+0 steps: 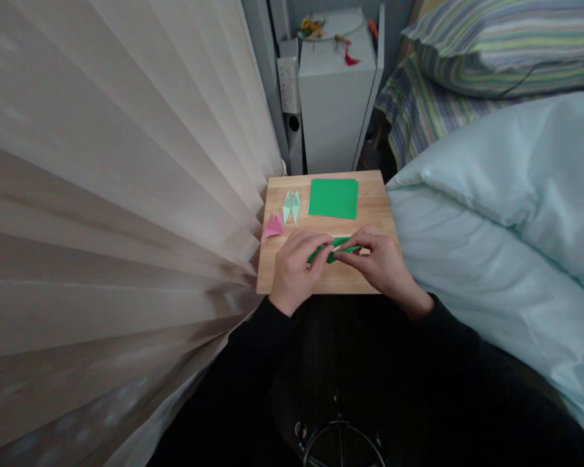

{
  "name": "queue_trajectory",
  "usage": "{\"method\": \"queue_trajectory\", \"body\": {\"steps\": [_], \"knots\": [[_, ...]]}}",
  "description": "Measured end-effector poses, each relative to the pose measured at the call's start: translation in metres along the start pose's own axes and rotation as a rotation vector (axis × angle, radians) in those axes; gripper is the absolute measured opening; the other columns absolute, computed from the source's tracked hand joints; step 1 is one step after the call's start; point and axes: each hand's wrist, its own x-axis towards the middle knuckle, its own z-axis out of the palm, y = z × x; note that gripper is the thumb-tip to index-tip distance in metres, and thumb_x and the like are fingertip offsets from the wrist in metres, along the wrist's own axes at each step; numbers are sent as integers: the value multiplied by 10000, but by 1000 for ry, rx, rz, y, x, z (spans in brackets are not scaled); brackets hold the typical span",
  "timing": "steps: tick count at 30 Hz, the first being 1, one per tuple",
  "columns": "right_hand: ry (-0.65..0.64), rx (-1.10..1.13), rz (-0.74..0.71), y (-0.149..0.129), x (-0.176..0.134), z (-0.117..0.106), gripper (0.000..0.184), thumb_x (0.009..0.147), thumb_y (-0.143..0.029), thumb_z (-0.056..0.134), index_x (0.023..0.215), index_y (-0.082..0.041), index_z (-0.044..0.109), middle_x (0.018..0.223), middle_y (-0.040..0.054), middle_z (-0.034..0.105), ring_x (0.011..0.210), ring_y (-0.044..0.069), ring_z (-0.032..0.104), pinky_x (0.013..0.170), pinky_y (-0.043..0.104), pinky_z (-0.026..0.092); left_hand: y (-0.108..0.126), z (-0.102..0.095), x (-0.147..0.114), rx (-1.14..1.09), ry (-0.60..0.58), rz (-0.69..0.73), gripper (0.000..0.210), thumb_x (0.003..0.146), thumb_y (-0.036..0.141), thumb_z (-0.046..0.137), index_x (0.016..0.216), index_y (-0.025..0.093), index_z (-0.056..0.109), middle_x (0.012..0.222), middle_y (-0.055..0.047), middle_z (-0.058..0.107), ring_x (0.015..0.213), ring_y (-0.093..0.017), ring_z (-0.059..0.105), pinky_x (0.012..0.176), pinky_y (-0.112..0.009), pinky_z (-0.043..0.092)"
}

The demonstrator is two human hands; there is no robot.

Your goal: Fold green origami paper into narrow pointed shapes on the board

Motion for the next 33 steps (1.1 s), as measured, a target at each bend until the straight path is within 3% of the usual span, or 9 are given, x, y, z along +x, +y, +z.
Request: {"method": "queue_trajectory", "body": {"steps": [2,5,8,11,15,18,33], "knots": [[-37,19,3,1,0,1,230,770,-432,836,694,-230,756,693,13,636,678,172,556,646,345,452,3,5,-1,-61,-84,-43,130,956,233,644,968,229,773,950,-64,789,911,-208,731,868,-366,587],[7,109,56,2,2,3,275,744,-433,850,650,-217,708,665,5,652,646,160,565,631,330,451,3,13,-3,-229,-94,-240,124,940,257,660,963,210,772,913,-62,792,778,-178,740,752,-318,611],[13,201,97,1,2,5,273,758,-464,829,723,-209,737,717,20,710,666,165,602,629,319,473,1,18,-3,-476,-124,-452,141,879,274,719,968,171,755,814,-50,772,625,-145,713,612,-266,609],[-25,208,94,-1,1,8,286,808,-482,780,758,-202,754,734,26,725,680,164,611,634,312,474,1,20,-2,-591,-134,-574,177,818,292,778,919,149,747,716,-35,738,554,-132,683,536,-241,595],[-70,208,106,-2,-2,12,320,842,-500,740,765,-190,753,718,22,712,659,149,583,633,306,460,3,18,1,-581,-61,-616,180,808,320,792,846,148,753,574,0,666,480,-115,628,464,-213,553],[-84,228,156,-2,-3,14,335,808,-519,761,757,-189,749,694,19,698,634,144,558,592,295,439,5,14,3,-593,-67,-652,193,811,341,794,820,151,759,526,11,638,464,-111,613,467,-216,555],[-118,223,192,2,-5,20,331,797,-507,768,746,-181,741,698,37,706,633,155,578,570,292,442,5,11,6,-611,-59,-778,164,802,288,783,772,135,730,596,2,673,503,-88,610,523,-211,547]]}}
